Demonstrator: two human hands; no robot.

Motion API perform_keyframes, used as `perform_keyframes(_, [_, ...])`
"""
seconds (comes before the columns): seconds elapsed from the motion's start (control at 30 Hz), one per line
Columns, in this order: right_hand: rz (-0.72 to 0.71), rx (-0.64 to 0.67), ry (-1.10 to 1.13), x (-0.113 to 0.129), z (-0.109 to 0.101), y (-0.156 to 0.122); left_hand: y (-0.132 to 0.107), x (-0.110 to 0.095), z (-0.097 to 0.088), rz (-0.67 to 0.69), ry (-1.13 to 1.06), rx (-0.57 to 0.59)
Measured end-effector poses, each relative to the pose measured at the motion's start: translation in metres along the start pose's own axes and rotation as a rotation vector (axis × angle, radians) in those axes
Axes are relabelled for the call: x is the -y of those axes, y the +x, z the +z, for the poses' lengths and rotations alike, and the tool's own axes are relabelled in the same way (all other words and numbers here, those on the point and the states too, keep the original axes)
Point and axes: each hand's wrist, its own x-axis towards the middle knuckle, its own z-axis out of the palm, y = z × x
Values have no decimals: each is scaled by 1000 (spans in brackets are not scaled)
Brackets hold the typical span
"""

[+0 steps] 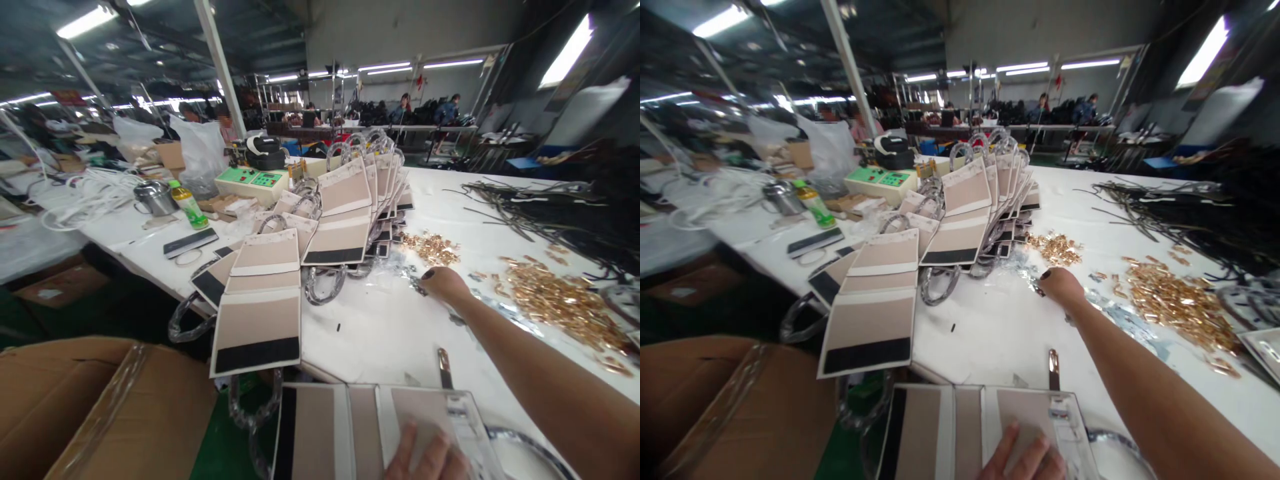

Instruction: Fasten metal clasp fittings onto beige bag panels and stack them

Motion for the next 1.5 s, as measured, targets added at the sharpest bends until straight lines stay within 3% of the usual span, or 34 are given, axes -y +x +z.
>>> perform_keyframes(0.07, [-24,-19,18,2,-15,-18,5,14,-30,37,-90,43])
perform_keyframes(0.13, [-50,-31,41,-2,-34,-44,12,27,-66,46,-180,159])
perform_keyframes(0.27, [-139,9,68,-24,-67,-125,26,49,-122,16,-451,426])
perform_keyframes(0.33, [-176,71,72,-42,-73,-175,31,53,-133,-5,-530,495])
perform_keyframes(0.43, [-162,145,178,-70,-62,-244,35,51,-133,-25,-582,525])
perform_keyframes(0.57, [-39,261,349,-96,-29,-296,36,46,-127,-29,-585,516])
perform_keyframes(0.7, [-30,237,381,-98,-8,-306,35,43,-127,-34,-568,501])
perform_keyframes(0.9, [-103,179,259,-84,0,-303,31,38,-127,-51,-547,468])
perform_keyframes(1.1, [45,265,384,-84,6,-302,29,35,-126,-49,-535,455])
perform_keyframes(1.5, [95,332,513,-88,-8,-301,27,37,-125,-33,-523,434])
